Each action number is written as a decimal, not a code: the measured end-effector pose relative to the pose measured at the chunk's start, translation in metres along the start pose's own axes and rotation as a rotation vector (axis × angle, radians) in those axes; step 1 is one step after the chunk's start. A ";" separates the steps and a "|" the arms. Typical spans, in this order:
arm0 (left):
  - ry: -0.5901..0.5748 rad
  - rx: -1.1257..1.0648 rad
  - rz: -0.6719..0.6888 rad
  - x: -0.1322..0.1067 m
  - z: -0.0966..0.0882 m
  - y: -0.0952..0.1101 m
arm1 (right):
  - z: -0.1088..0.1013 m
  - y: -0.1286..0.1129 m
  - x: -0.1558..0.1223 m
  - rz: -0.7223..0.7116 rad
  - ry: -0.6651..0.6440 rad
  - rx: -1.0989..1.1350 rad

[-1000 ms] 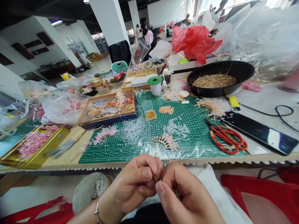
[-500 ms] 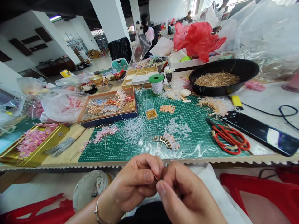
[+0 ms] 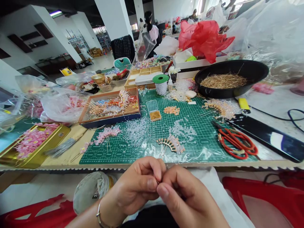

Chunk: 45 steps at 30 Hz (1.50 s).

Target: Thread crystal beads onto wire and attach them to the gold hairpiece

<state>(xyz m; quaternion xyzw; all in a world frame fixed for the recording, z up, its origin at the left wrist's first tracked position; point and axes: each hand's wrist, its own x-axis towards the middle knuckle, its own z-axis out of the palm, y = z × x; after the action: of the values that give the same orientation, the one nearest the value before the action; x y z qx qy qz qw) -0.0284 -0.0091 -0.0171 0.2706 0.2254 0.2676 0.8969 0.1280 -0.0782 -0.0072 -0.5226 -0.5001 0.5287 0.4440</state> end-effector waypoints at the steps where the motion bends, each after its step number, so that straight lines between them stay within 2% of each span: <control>1: 0.000 0.046 0.030 -0.001 -0.001 0.001 | 0.000 0.002 0.001 0.012 -0.006 0.039; 3: 0.008 0.227 0.153 -0.003 -0.001 0.005 | -0.001 0.005 0.002 0.036 -0.019 0.129; 7: 0.055 0.813 0.473 -0.010 0.004 0.020 | -0.001 0.007 0.003 0.142 -0.043 0.275; 9: 0.075 0.984 0.554 -0.012 0.008 0.027 | -0.002 0.005 0.003 0.186 -0.037 0.349; 12: 0.085 1.074 0.582 -0.013 0.015 0.035 | -0.002 0.003 0.001 0.195 -0.046 0.418; 17: 0.079 1.021 0.530 -0.006 0.016 0.039 | -0.004 -0.001 -0.002 0.248 -0.092 0.455; 19: 0.103 0.864 0.492 0.000 0.012 0.032 | -0.004 -0.003 0.000 0.229 -0.111 0.488; 22: 0.105 0.602 0.392 0.010 0.002 0.011 | -0.008 -0.005 0.005 0.103 -0.068 0.439; 25: -0.059 0.548 0.313 0.018 -0.008 -0.013 | -0.016 -0.003 0.009 -0.056 0.007 0.313; 28: -0.219 0.599 0.262 0.018 -0.013 -0.023 | -0.024 -0.004 0.009 -0.127 0.084 0.221; 30: -0.197 0.727 0.212 0.015 -0.011 -0.022 | -0.026 -0.009 0.008 -0.108 0.123 0.227; 32: -0.118 0.864 0.178 0.012 -0.008 -0.019 | -0.025 -0.015 0.007 -0.075 0.143 0.300; 35: -0.048 0.961 0.193 0.010 -0.005 -0.018 | -0.024 -0.018 0.006 -0.063 0.156 0.421; 40: 0.007 0.850 0.262 0.013 -0.017 -0.027 | -0.024 -0.015 0.008 -0.070 0.202 0.567; 42: -0.010 0.779 0.281 0.014 -0.023 -0.028 | -0.025 -0.018 0.010 -0.078 0.207 0.619; 45: -0.059 0.812 0.283 0.015 -0.026 -0.028 | -0.024 -0.027 0.014 -0.078 0.178 0.694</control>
<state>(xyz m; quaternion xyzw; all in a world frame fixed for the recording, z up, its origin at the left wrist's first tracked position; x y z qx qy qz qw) -0.0221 -0.0104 -0.0576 0.6372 0.2475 0.2700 0.6781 0.1493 -0.0604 0.0189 -0.3651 -0.2699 0.6021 0.6567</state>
